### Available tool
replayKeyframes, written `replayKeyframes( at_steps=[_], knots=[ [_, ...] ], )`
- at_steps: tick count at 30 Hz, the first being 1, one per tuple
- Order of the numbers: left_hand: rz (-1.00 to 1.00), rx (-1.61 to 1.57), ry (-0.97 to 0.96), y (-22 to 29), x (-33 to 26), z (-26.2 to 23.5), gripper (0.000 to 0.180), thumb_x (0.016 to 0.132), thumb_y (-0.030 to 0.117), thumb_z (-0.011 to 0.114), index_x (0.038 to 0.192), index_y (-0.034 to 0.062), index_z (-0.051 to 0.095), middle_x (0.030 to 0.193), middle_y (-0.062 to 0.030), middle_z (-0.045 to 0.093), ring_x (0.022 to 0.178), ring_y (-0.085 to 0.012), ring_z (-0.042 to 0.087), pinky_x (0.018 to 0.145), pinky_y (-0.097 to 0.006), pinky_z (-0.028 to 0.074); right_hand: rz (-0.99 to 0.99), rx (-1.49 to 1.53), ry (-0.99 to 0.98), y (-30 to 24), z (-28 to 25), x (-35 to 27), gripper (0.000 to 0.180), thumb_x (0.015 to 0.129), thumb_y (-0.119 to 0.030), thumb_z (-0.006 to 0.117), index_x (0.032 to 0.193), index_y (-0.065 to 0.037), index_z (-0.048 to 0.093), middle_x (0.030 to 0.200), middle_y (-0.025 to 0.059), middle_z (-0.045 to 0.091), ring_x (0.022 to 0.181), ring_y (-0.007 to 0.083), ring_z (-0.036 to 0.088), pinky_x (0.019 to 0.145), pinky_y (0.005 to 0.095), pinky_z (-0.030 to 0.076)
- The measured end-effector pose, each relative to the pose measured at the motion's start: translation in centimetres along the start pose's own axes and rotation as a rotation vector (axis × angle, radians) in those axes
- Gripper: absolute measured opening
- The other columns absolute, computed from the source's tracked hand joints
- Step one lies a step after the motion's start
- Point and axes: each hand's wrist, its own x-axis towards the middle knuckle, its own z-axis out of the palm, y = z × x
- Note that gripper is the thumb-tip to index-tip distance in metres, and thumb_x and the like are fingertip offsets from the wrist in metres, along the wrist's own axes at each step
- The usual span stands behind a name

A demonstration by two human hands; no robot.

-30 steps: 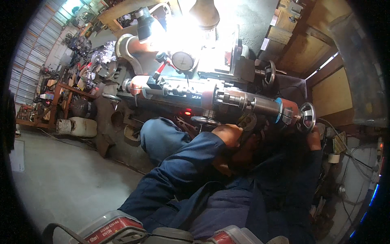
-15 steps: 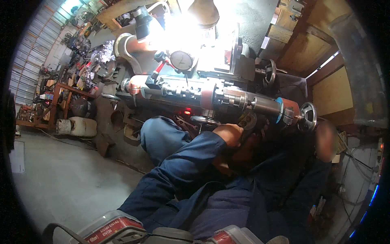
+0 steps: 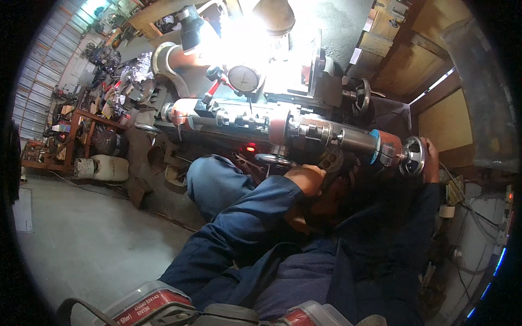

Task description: The person uses a dial indicator to measure the alignment or runout of a rotating engine component mounted on a lathe-like repair station. They turn a handwheel to rotate the part while observing the gauge and making fine adjustments to the equipment.

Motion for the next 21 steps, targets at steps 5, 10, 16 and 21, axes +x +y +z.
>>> replayKeyframes(
  at_steps=[5, 10, 16, 21],
  knots=[
    [0.007, 0.008, 0.013, -0.1, 0.0, 0.2, 0.043, 0.076, 0.025, 0.075, 0.110, 0.0023, 0.062, 0.113, -0.0172, 0.064, 0.107, -0.0339, 0.061, 0.088, -0.042, 0.052, -0.315, -0.445, -0.091, 1.7, 0.1, -1.2, 0.042, 0.094, -0.041, 0.054, 0.108, -0.001, 0.060, 0.100, 0.0049, 0.063, 0.090, 0.0140, 0.058, 0.079, 0.0308, 0.047],
    [0.019, 0.007, 0.036, -0.5, 0.5, 0.8, 0.042, 0.075, 0.026, 0.076, 0.107, 0.0007, 0.064, 0.110, -0.0186, 0.065, 0.106, -0.0344, 0.062, 0.087, -0.041, 0.053, 0.009, -0.226, -0.046, 5.7, -0.9, -1.3, 0.044, 0.086, -0.036, 0.066, 0.114, -0.002, 0.059, 0.102, 0.0084, 0.065, 0.092, 0.0193, 0.061, 0.077, 0.0339, 0.049],
    [0.020, 0.012, 0.020, -0.4, 0.4, 0.4, 0.042, 0.075, 0.026, 0.076, 0.106, 0.0009, 0.065, 0.112, -0.0194, 0.064, 0.106, -0.0337, 0.062, 0.086, -0.041, 0.052, 0.000, -0.666, -0.059, 6.9, -2.2, -4.3, 0.029, 0.092, -0.020, 0.058, 0.115, -0.003, 0.059, 0.108, 0.0082, 0.064, 0.101, 0.0185, 0.059, 0.086, 0.0358, 0.046],
    [0.019, -0.006, 0.018, -0.3, 0.7, 0.4, 0.041, 0.075, 0.025, 0.076, 0.107, 0.0013, 0.065, 0.112, -0.0185, 0.064, 0.107, -0.0339, 0.062, 0.088, -0.041, 0.052, -0.066, -0.251, -0.094, 6.5, -3.0, -7.2, 0.028, 0.092, -0.018, 0.059, 0.118, -0.005, 0.059, 0.110, 0.0063, 0.063, 0.100, 0.0174, 0.056, 0.085, 0.0304, 0.044]
  ],
)
